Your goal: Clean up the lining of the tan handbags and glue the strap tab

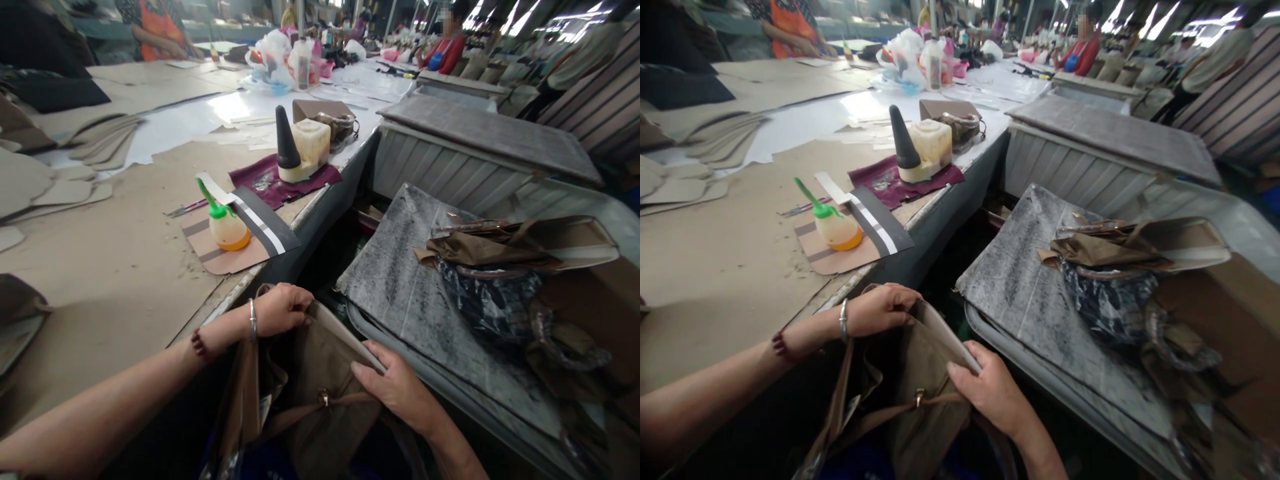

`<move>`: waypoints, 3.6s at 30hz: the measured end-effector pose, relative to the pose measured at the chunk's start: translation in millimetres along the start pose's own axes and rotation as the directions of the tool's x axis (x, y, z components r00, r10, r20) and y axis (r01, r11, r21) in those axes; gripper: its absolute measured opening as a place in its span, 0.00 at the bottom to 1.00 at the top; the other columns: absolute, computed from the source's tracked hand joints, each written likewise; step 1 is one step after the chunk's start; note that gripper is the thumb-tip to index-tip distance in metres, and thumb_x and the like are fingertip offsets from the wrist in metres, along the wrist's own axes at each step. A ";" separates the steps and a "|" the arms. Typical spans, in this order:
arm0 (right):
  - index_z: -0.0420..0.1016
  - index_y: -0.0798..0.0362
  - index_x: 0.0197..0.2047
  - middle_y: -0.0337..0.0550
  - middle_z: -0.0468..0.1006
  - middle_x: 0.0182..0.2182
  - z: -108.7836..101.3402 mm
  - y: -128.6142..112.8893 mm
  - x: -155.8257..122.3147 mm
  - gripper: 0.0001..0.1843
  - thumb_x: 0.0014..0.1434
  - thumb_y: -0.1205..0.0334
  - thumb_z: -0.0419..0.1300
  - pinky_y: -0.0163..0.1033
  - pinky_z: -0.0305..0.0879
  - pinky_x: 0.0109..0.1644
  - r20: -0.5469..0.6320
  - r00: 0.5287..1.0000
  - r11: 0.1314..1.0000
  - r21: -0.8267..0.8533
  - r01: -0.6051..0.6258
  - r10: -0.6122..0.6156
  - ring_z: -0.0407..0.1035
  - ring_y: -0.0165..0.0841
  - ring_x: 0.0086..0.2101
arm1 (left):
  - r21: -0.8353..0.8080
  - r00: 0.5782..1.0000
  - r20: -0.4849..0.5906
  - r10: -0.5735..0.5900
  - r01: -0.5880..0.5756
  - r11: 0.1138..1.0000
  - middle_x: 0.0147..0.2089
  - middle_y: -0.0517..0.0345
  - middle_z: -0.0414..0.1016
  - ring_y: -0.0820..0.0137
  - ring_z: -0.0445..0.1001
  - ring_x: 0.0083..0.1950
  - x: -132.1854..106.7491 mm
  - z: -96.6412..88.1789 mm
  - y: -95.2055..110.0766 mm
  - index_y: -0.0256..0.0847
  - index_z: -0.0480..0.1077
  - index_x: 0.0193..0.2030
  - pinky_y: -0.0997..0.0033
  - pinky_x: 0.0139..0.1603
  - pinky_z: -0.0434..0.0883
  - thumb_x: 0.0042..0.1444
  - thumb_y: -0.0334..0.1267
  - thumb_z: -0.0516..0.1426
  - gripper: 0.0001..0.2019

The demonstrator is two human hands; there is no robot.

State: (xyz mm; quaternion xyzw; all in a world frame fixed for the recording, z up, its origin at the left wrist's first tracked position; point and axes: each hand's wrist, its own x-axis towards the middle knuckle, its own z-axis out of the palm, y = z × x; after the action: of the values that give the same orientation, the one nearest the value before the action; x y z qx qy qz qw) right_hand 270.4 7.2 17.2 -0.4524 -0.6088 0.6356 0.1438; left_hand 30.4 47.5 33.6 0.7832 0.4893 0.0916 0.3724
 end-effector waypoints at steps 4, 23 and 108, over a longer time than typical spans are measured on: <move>0.67 0.58 0.36 0.42 0.70 0.31 2.1 0.5 -8.8 0.18 0.55 0.50 0.52 0.34 0.62 0.33 -0.016 0.996 0.995 0.061 -0.085 0.086 0.65 0.33 0.32 | -0.143 0.998 0.067 -0.021 0.030 0.989 0.29 0.65 0.66 0.78 0.62 0.29 -0.1 -6.3 -7.5 0.36 0.54 0.19 0.80 0.31 0.59 0.48 0.41 0.55 0.16; 0.68 0.59 0.31 0.36 0.62 0.23 12.6 -1.5 -27.2 0.20 0.56 0.48 0.51 0.31 0.53 0.26 -0.001 0.993 0.984 0.132 -0.116 0.118 0.56 0.26 0.25 | -0.046 0.979 -0.007 -0.204 0.203 0.978 0.22 0.67 0.64 0.78 0.61 0.26 -2.2 -3.5 5.1 0.37 0.59 0.19 0.81 0.27 0.58 0.44 0.47 0.55 0.16; 0.60 0.56 0.23 0.34 0.57 0.20 19.6 -42.6 63.3 0.19 0.56 0.50 0.49 0.30 0.51 0.25 0.277 0.960 0.943 -0.303 0.136 -0.049 0.54 0.26 0.24 | 0.151 0.961 -0.193 -0.197 0.228 0.962 0.33 0.60 0.74 0.69 0.69 0.39 -42.5 -16.8 3.6 0.38 0.68 0.24 0.66 0.52 0.53 0.47 0.36 0.59 0.05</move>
State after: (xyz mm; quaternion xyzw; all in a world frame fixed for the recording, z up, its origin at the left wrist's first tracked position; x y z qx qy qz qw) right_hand 205.3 50.2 27.4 -0.3512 -0.7380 0.5760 0.0160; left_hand 3.0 19.4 57.3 0.7439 0.6080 0.0773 0.2665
